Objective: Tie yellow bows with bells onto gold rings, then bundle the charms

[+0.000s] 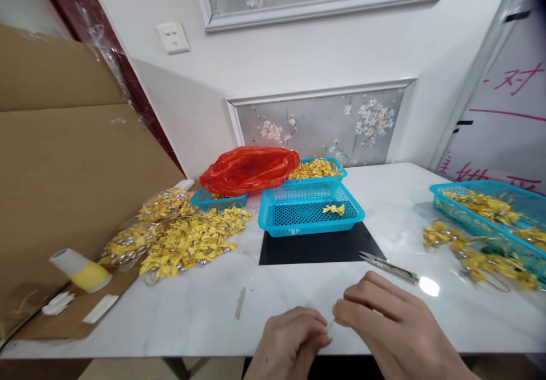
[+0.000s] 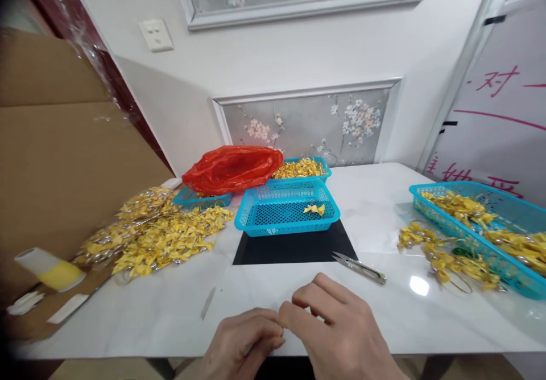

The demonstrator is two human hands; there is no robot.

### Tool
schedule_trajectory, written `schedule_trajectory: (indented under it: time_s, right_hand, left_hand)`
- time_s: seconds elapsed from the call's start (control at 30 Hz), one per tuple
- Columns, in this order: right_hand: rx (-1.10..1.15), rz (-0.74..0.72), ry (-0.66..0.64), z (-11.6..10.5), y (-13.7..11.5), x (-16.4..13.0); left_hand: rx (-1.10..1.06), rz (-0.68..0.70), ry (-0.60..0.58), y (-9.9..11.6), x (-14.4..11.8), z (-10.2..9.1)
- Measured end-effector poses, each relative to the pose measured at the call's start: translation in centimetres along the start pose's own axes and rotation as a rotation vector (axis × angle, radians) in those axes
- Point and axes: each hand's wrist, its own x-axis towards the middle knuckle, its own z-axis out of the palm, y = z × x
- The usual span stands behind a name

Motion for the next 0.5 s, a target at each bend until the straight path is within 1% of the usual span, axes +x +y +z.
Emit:
schedule_trajectory:
  time_s: [0.03, 0.1, 0.2, 0.23, 0.3, 0.37, 0.4, 0.5]
  right_hand:
    - [-0.012, -0.005, 0.005, 0.0, 0.0, 0.0]
    - [-0.021, 0.008, 0.036, -0.2, 0.0, 0.1]
    - [-0.019, 0.063, 0.131, -0.6, 0.1, 0.2]
    - [-0.009, 0.095, 0.167, -0.7, 0.1, 0.2]
    - [0.049, 0.184, 0.226, -0.8, 0.1, 0.1]
    - [0.239, 0.319, 0.257, -0.6, 0.0, -0.2]
    - [0.404, 0.391, 0.275, -0.4, -0.1, -0.3]
    - [1.064, 0.574, 0.319, 0.6, -0.7, -0.4]
  left_hand:
    - [0.012, -0.010, -0.001, 0.0, 0.0, 0.0]
    - [0.030, -0.050, 0.040, -0.1, 0.1, 0.0]
    - [0.034, -0.116, 0.160, -0.3, 0.1, -0.2]
    - [-0.002, -0.142, 0.204, -0.4, 0.1, -0.3]
    - [-0.174, -0.199, 0.294, -0.3, 0.0, -0.5]
    - [-0.377, -0.233, 0.351, -0.1, -0.1, -0.6]
    - [-0.470, -0.239, 0.361, 0.0, -0.2, -0.6]
    - [-0.751, -0.250, 0.353, 0.5, -0.3, -0.5]
